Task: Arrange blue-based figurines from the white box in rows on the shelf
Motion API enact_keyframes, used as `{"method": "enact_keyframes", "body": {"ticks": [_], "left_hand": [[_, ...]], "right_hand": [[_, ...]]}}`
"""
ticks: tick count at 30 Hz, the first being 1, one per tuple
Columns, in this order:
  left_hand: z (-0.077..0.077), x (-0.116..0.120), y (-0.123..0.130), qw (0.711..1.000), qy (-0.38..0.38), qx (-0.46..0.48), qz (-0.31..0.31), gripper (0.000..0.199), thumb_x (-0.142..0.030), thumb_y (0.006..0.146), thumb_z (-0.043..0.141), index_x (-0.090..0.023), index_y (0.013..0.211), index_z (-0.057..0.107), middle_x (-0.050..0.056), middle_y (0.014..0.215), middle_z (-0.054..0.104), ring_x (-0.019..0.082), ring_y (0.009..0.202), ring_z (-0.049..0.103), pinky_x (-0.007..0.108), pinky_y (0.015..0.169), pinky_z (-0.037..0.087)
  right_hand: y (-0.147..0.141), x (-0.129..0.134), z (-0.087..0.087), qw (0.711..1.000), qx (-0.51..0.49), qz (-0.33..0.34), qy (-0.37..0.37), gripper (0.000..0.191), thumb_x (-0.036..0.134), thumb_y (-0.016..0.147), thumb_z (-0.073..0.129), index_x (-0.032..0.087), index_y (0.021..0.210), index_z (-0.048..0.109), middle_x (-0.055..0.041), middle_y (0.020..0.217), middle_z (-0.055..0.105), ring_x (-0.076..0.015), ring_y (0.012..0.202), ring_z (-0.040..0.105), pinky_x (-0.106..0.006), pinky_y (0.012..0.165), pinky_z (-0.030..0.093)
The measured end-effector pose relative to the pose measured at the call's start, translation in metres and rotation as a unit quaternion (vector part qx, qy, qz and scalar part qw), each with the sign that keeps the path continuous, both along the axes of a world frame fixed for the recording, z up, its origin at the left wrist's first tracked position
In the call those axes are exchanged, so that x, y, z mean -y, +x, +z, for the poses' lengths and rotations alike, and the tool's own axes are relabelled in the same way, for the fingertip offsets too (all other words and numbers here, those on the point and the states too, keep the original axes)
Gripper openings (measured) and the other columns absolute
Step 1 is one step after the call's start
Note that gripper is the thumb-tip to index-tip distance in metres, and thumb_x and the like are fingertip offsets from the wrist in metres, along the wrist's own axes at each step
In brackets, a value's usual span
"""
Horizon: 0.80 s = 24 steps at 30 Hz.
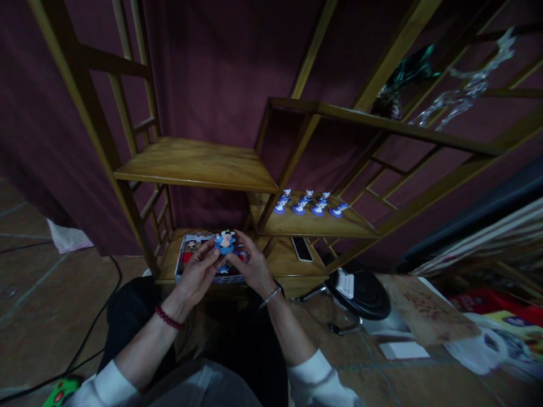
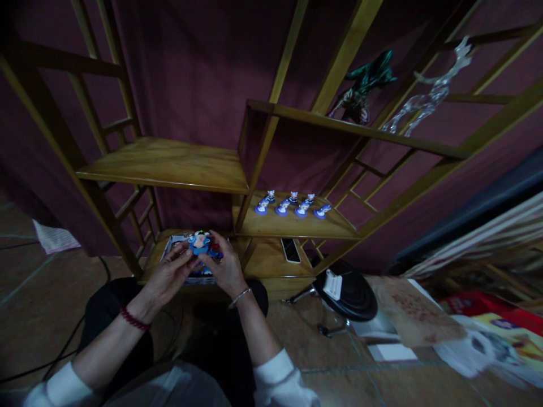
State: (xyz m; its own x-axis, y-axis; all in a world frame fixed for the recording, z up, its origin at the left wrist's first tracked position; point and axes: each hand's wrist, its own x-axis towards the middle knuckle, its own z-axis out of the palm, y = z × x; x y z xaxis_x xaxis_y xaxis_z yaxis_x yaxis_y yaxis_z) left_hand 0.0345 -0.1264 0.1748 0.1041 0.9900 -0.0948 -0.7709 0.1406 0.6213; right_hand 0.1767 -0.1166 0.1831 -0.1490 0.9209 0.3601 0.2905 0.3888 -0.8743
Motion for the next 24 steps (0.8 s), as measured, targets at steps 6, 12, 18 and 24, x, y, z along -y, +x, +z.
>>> {"method": "enact_keyframes", "body": {"ticks": [6, 12, 18, 24], "left_hand": [[-0.001, 0.008, 0.003, 0.999, 0.004, -0.033, 0.017, 0.029, -0.013, 0.066, 0.069, -0.018, 0.094, 0.063, 0.001, 0.096, 0.064, 0.013, 0.091, 0.06, 0.025, 0.086, 0.045], [-0.002, 0.015, 0.012, 0.998, 0.005, -0.051, 0.021, 0.032, -0.016, 0.063, 0.071, -0.019, 0.094, 0.063, 0.001, 0.096, 0.065, 0.014, 0.093, 0.06, 0.028, 0.089, 0.044], [-0.004, 0.02, 0.033, 0.997, -0.005, -0.078, -0.005, 0.037, -0.018, 0.063, 0.071, -0.021, 0.1, 0.062, 0.002, 0.102, 0.065, 0.014, 0.098, 0.058, 0.025, 0.088, 0.044], [-0.002, 0.03, 0.054, 0.993, -0.018, -0.11, -0.024, 0.041, -0.021, 0.062, 0.073, -0.022, 0.101, 0.063, 0.003, 0.105, 0.064, 0.016, 0.102, 0.056, 0.024, 0.088, 0.043]], "right_hand": [[0.0, -0.001, -0.014, 1.0, -0.001, 0.005, -0.014, 0.052, 0.036, 0.071, 0.064, 0.021, 0.118, 0.049, -0.0073, 0.109, 0.059, -0.0183, 0.095, 0.057, -0.033, 0.082, 0.048], [0.009, 0.002, -0.018, 1.0, -0.001, 0.005, -0.001, 0.046, 0.035, 0.071, 0.064, 0.021, 0.113, 0.053, -0.0063, 0.106, 0.06, -0.0177, 0.092, 0.058, -0.033, 0.083, 0.047], [0.031, 0.014, -0.019, 1.0, 0.0, -0.024, -0.012, 0.046, 0.035, 0.069, 0.065, 0.02, 0.111, 0.054, -0.006, 0.102, 0.061, -0.0181, 0.089, 0.058, -0.033, 0.079, 0.048], [0.052, 0.028, -0.021, 0.998, -0.012, -0.051, -0.019, 0.044, 0.033, 0.067, 0.068, 0.019, 0.107, 0.056, -0.0054, 0.097, 0.062, -0.0178, 0.085, 0.058, -0.032, 0.078, 0.048]]}}
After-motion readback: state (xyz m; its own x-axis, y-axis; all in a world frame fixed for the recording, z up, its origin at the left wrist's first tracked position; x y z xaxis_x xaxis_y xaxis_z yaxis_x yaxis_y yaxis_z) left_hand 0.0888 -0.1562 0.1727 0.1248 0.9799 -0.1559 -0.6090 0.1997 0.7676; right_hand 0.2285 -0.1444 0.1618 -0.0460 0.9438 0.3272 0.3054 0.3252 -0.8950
